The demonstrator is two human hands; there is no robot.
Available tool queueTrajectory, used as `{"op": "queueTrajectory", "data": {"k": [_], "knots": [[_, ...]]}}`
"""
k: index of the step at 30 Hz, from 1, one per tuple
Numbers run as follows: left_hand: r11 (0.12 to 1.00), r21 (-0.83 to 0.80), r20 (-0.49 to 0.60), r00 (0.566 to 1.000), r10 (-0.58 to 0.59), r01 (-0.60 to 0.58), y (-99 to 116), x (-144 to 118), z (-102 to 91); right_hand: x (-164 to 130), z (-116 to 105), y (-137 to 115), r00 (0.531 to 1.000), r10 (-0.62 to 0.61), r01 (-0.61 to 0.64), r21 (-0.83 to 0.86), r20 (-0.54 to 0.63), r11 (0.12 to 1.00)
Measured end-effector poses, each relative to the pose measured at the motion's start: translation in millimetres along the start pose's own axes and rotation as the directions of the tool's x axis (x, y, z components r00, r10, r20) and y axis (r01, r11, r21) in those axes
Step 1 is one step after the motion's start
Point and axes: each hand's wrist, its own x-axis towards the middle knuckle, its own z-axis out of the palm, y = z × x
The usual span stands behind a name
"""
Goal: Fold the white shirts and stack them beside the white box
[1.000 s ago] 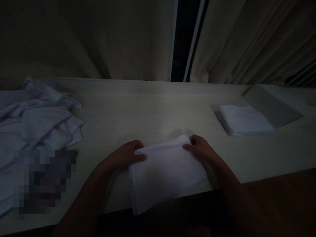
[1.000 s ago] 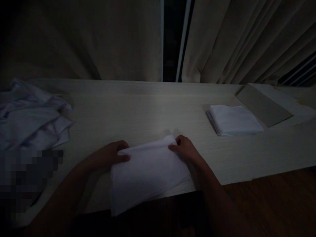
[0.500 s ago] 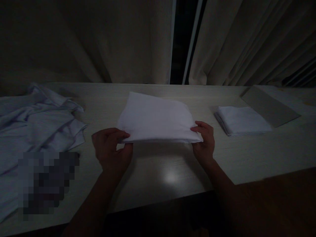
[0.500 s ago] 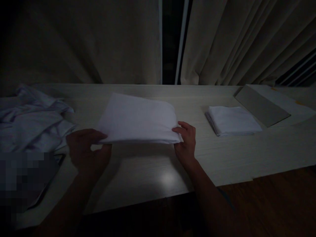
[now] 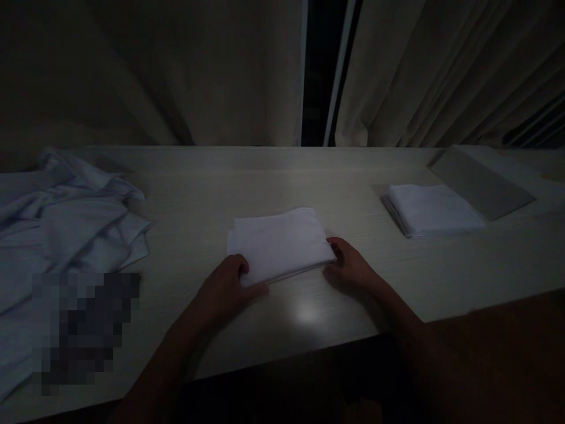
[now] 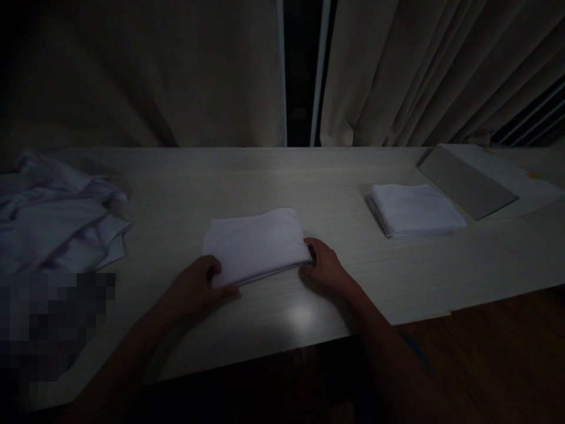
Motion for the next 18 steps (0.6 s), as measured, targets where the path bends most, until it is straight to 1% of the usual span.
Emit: {"op": "queueTrajectory", "data": {"k": [3, 5, 7, 8, 10, 12, 14, 18], "knots": [[0.981, -0.066, -0.055, 0.981, -0.186, 0.182, 1.9, 1.2, -5.5, -0.6, 10.3, -7.4, 0.996, 0.026, -0.026, 0.003, -0.086, 1.0], [0.965, -0.097, -0.082, 0.964, -0.251, 0.243, 1.3, 2.4, -8.3, -2.0, 17.1, -12.5, 0.989, 0.041, -0.042, 0.0, -0.142, 0.999], [0.96, -0.114, -0.119, 0.956, -0.268, 0.255, -0.2, 4.9, -9.1, -4.2, 23.0, -17.3, 0.98, 0.052, -0.06, -0.038, -0.193, 0.997], [0.958, -0.124, -0.118, 0.955, -0.273, 0.259, -1.0, 6.9, -8.5, -5.4, 25.7, -19.3, 0.974, 0.051, -0.068, -0.074, -0.219, 0.995], [0.95, -0.124, -0.069, 0.952, -0.298, 0.288, -2.3, 12.7, -5.2, -7.5, 30.8, -22.1, 0.963, 0.031, -0.076, -0.158, -0.269, 0.985], [0.947, -0.089, -0.021, 0.95, -0.313, 0.31, -3.3, 19.9, -0.7, -8.5, 35.8, -23.1, 0.95, 0.008, -0.081, -0.22, -0.313, 0.972], [0.947, -0.084, -0.033, 0.949, -0.315, 0.311, -4.2, 26.7, 3.0, -8.2, 39.9, -23.0, 0.941, 0.005, -0.093, -0.243, -0.339, 0.965], [0.926, -0.215, -0.03, 0.946, -0.323, 0.31, -8.1, 31.9, 5.6, -6.7, 43.7, -22.8, 0.932, 0.024, -0.124, -0.254, -0.362, 0.959]]}}
